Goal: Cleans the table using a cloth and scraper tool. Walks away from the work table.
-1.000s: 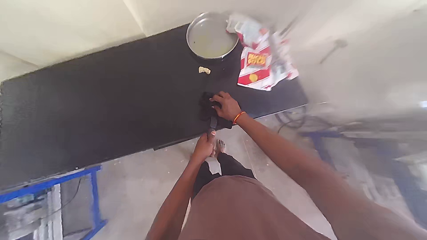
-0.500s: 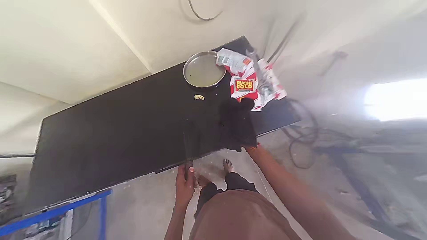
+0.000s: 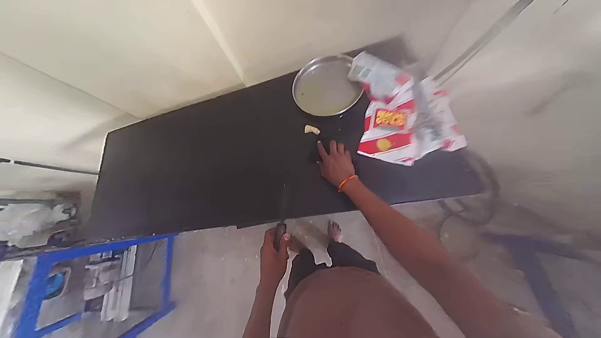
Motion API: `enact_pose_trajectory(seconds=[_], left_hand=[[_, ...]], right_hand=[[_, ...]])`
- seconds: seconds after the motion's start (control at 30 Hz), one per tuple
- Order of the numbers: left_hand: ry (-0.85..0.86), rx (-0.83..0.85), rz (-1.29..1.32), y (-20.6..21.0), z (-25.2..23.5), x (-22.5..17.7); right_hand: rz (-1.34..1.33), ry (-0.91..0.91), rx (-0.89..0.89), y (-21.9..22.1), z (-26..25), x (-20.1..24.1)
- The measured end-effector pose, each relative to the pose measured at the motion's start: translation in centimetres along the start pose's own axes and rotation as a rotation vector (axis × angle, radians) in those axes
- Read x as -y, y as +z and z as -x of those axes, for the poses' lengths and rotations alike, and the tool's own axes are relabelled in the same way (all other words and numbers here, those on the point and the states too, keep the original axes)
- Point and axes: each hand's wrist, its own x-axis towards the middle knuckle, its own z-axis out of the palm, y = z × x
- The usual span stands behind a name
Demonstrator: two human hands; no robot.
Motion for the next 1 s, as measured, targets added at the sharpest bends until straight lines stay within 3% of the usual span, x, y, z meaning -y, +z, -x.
enact_pose_trajectory(seconds=[0.13, 0.27, 0.4, 0.5, 0.6, 0.7, 0.77, 0.87, 0.93, 1.0], left_hand=[[0.022, -0.003, -0.081, 0.4, -0.8, 0.0], [0.040, 0.007, -0.375, 1.2, -3.3, -2.4], [0.054, 0.117, -0.573, 2.8, -5.1, -4.2], [0.079, 0.186, -0.598, 3.5, -5.0, -3.5], [-0.016, 0.311, -0.587, 3.5, -5.0, -3.4], [-0.100, 0.380, -0.604, 3.6, -5.0, -3.3], [-0.089, 0.348, -0.595, 4.1, -5.7, -3.2], [-0.106, 0.374, -0.594, 4.3, -5.4, -4.6], [-0.124, 0.401, -0.616, 3.1, -5.5, -5.1], [-0.103, 0.414, -0.607, 3.3, -7.1, -5.8]], right_hand=[[-0.074, -0.300, 0.179, 0.0, 4.3, -0.1], [-0.174, -0.526, 0.333, -1.2, 11.4, -3.2], [-0.387, -0.363, 0.100, -4.3, 13.7, -6.5], [-0.390, -0.266, -0.074, -5.7, 11.8, -5.1], [-0.372, -0.205, -0.015, -3.3, 9.2, -1.2], [-0.335, -0.269, 0.137, 0.8, 9.7, 2.5], [-0.269, -0.304, 0.124, 0.8, 6.6, 1.8], [-0.220, -0.166, 0.114, -0.3, 2.1, -0.1], [-0.258, -0.161, 0.122, -0.2, 3.7, 1.6], [-0.334, -0.270, 0.099, 0.0, 6.8, 3.6]])
